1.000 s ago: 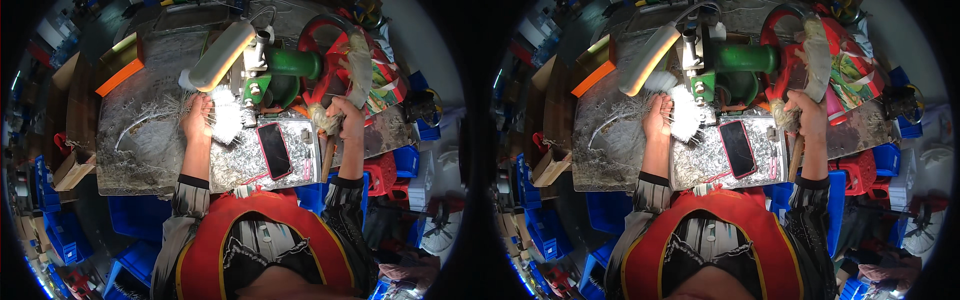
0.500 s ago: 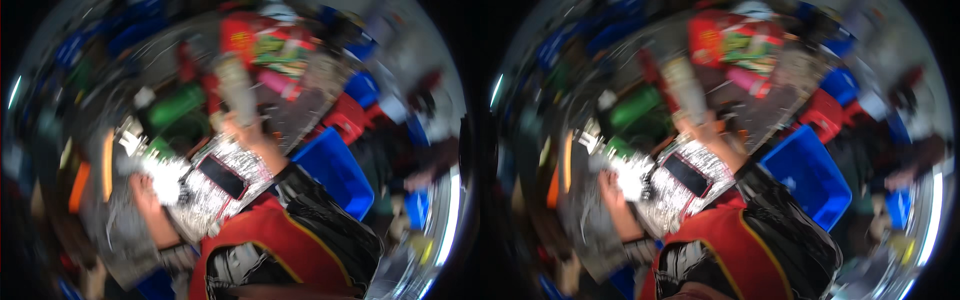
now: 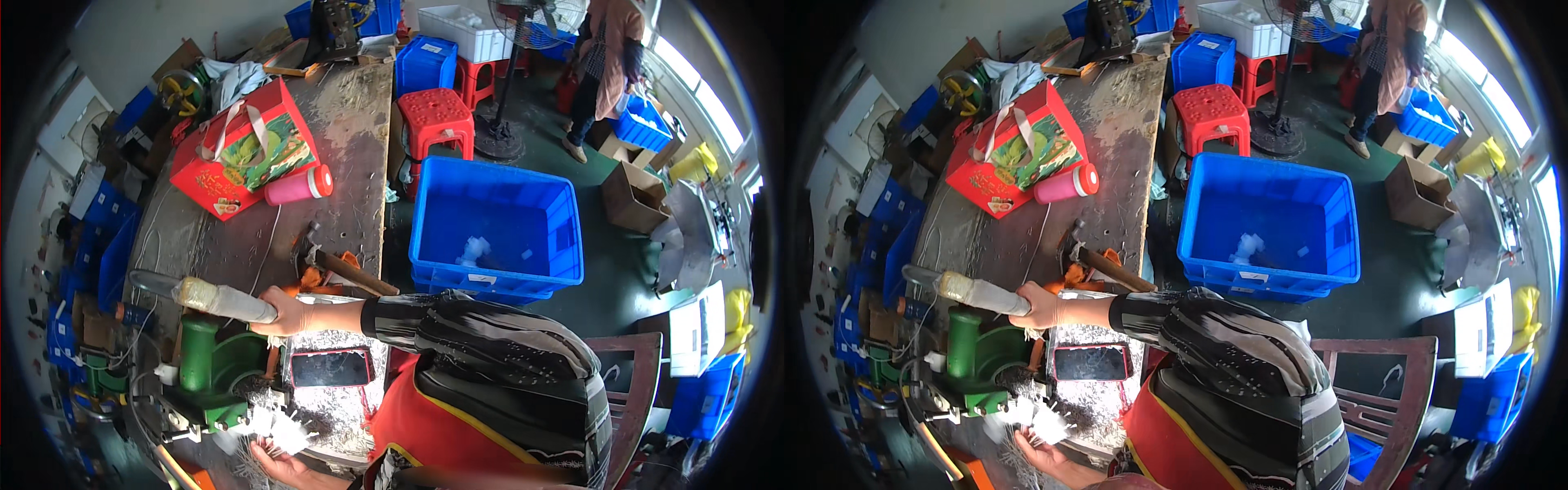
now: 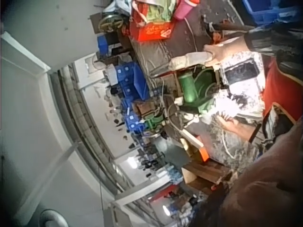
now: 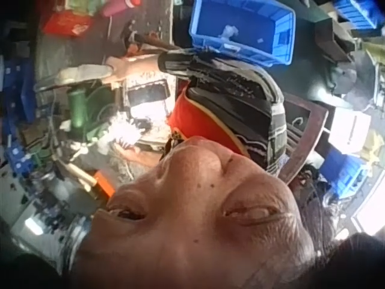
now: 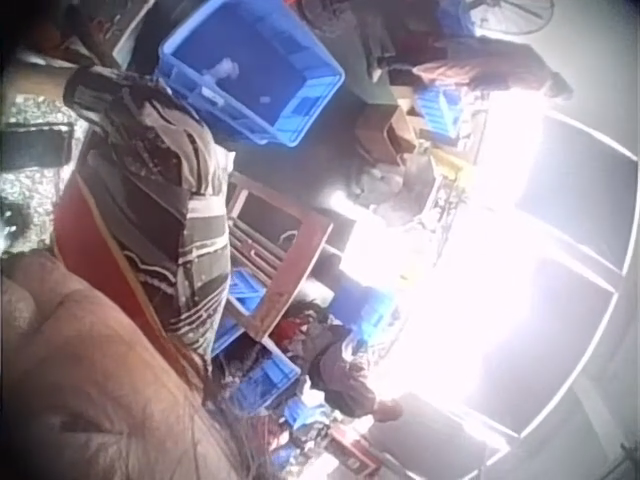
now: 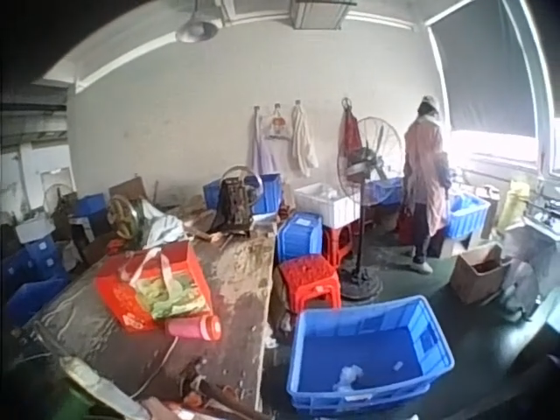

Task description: Assembling white feather-like decorative brush objects using a small industrial machine.

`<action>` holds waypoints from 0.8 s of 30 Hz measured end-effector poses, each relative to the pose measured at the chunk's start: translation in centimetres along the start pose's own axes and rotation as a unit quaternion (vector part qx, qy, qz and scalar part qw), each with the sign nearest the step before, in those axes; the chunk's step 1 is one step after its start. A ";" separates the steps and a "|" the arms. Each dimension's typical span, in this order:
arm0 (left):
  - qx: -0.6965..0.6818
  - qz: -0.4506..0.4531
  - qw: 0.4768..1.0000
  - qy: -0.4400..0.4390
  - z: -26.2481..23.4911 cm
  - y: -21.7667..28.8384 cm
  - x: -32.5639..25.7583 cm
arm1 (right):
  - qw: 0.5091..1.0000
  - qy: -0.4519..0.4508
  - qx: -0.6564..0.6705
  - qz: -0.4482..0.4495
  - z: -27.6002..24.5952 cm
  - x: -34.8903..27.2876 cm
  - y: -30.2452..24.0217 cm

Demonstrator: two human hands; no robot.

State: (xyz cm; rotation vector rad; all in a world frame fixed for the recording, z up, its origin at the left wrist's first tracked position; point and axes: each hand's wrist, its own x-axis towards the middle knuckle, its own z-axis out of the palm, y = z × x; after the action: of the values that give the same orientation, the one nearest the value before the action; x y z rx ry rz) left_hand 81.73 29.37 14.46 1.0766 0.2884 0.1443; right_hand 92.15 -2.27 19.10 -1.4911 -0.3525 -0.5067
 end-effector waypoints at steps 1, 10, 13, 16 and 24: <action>-0.008 -0.018 1.000 0.012 -0.9 -0.4 0.6 | 1.000 0.023 -0.008 -0.011 0.1 -0.1 0.4; -0.052 0.095 0.992 0.063 2.1 0.8 -0.8 | 0.979 -0.068 0.138 0.134 0.9 0.0 -2.2; -0.109 0.055 0.992 0.006 1.4 0.7 -0.4 | 0.981 -0.039 0.175 0.078 1.9 -0.4 0.6; -0.191 0.070 0.979 0.026 0.7 -0.5 0.4 | 0.985 -0.012 0.100 0.139 1.3 -0.4 -1.7; -0.174 0.114 0.969 0.134 2.2 -0.4 -1.0 | 0.976 0.053 0.052 0.205 0.4 2.4 -6.6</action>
State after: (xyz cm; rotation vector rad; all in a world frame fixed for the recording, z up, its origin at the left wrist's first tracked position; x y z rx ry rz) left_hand 81.44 27.09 15.28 0.7367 0.3674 0.5306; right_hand 90.75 -2.21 26.00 -1.3803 0.0175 -0.2315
